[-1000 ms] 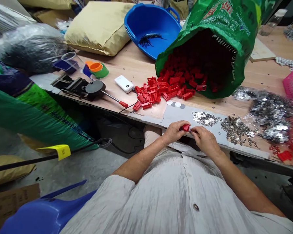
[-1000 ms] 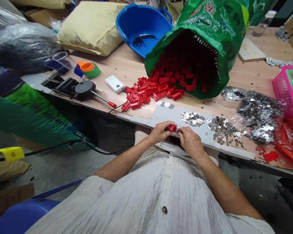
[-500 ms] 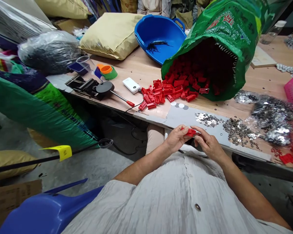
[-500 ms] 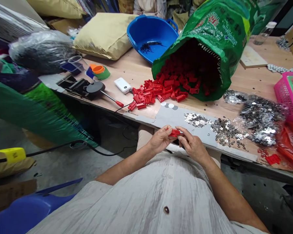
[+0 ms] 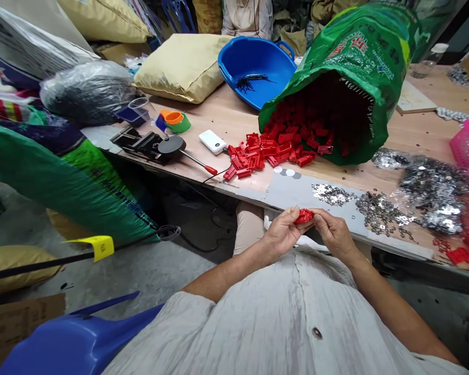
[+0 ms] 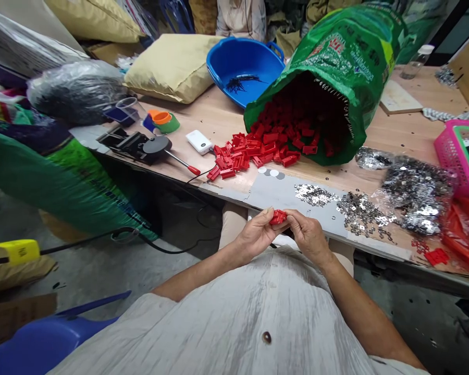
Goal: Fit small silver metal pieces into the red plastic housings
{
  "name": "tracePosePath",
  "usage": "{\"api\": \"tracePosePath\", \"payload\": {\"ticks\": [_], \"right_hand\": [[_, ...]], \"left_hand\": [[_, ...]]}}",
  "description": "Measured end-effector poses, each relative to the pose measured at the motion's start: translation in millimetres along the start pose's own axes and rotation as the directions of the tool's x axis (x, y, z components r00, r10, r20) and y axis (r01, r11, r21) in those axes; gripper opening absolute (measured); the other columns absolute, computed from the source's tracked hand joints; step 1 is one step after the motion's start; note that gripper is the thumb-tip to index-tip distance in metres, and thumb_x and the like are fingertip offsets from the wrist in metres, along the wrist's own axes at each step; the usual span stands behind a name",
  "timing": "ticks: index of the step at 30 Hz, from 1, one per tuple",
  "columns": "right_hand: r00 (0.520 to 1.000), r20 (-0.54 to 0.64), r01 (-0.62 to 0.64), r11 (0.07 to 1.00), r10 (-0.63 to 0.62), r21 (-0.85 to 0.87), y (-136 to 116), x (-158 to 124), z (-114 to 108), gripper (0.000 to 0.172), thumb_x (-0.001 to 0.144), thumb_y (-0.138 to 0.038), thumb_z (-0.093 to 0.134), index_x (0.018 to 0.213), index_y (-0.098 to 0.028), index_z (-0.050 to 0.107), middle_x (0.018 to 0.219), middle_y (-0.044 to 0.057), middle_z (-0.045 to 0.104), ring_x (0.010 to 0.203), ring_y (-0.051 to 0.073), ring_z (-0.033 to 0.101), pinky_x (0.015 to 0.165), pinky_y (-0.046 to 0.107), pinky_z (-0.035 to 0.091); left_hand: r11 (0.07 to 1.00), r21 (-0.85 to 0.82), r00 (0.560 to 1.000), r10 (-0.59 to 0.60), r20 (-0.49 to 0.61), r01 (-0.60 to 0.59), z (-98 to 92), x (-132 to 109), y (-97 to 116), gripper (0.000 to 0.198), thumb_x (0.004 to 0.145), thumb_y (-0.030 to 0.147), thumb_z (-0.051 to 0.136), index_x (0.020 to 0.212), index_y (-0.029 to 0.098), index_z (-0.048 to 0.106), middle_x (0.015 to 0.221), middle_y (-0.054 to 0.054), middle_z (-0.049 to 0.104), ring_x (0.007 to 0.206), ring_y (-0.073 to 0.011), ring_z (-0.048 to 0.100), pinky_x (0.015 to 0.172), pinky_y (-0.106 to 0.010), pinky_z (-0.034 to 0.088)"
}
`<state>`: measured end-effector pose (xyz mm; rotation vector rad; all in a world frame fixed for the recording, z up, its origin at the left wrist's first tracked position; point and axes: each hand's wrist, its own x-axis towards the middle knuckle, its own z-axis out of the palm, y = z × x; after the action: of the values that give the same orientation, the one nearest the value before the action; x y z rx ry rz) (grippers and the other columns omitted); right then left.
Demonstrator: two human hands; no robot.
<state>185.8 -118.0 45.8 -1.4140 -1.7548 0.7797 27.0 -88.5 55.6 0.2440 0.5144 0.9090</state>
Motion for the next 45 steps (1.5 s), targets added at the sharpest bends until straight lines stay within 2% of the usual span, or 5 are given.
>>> {"api": "tracePosePath", "payload": {"ticks": [16, 21, 27, 32, 45], "right_hand": [[0.956, 0.2, -0.21, 0.977, 0.213, -0.038, 26, -13, -3, 0.045, 0.1, -0.049, 0.035, 0.129, -0.026, 0.06, 0.061, -0.003, 0.048, 0.056, 0.014, 0.047, 0.057, 0.026, 0.038], [0.956, 0.164, -0.236, 0.97, 0.243, -0.06, 35, -15, -8, 0.045, 0.099, -0.05, 0.036, 0.126, -0.026, 0.062, 0.064, -0.002, 0.051, 0.058, 0.014, 0.05, 0.059, 0.026, 0.04], [0.957, 0.164, -0.232, 0.971, 0.238, -0.052, 37, -15, -4, 0.046, 0.098, -0.051, 0.038, 0.123, -0.023, 0.064, 0.063, -0.002, 0.052, 0.056, 0.013, 0.048, 0.058, 0.025, 0.04], [0.96, 0.17, -0.219, 0.975, 0.224, -0.048, 34, -12, 0, 0.046, 0.098, -0.051, 0.039, 0.122, -0.022, 0.065, 0.063, -0.002, 0.053, 0.057, 0.014, 0.05, 0.057, 0.025, 0.041], [0.955, 0.172, -0.249, 0.968, 0.243, 0.016, 23, -6, 3, 0.044, 0.099, -0.049, 0.038, 0.119, -0.022, 0.067, 0.063, -0.002, 0.055, 0.058, 0.014, 0.051, 0.06, 0.026, 0.042]], "left_hand": [[0.779, 0.572, 0.96, -0.14, -0.242, 0.258, -72.1, 7, -11, 0.053, 0.066, 0.032, 0.084, 0.11, 0.017, 0.059, 0.102, -0.005, 0.065, 0.075, -0.0099, 0.061, 0.073, -0.027, 0.048], [0.274, 0.962, 0.972, 0.225, -0.07, 0.005, -71.0, 12, 42, 0.012, 0.082, 0.028, 0.066, 0.085, 0.016, 0.066, 0.08, -0.003, 0.067, 0.076, -0.0148, 0.063, 0.076, -0.029, 0.051], [-0.46, 0.873, 0.624, 0.733, 0.271, 0.161, -83.7, 32, 130, 0.038, 0.085, 0.024, 0.064, 0.123, 0.018, 0.061, 0.129, -0.013, 0.06, 0.123, -0.0274, 0.052, 0.108, -0.042, 0.039], [-0.55, 0.778, 0.616, 0.737, 0.279, 0.306, -106.8, 49, 154, 0.053, 0.081, 0.023, 0.067, 0.132, 0.019, 0.056, 0.142, -0.013, 0.051, 0.137, -0.0336, 0.037, 0.114, -0.049, 0.029], [-0.545, 0.837, 0.674, 0.638, 0.374, 0.051, -109.6, 63, 142, 0.021, 0.079, 0.023, 0.069, 0.099, 0.02, 0.064, 0.105, -0.011, 0.067, 0.107, -0.03, 0.055, 0.1, -0.045, 0.04]]}}
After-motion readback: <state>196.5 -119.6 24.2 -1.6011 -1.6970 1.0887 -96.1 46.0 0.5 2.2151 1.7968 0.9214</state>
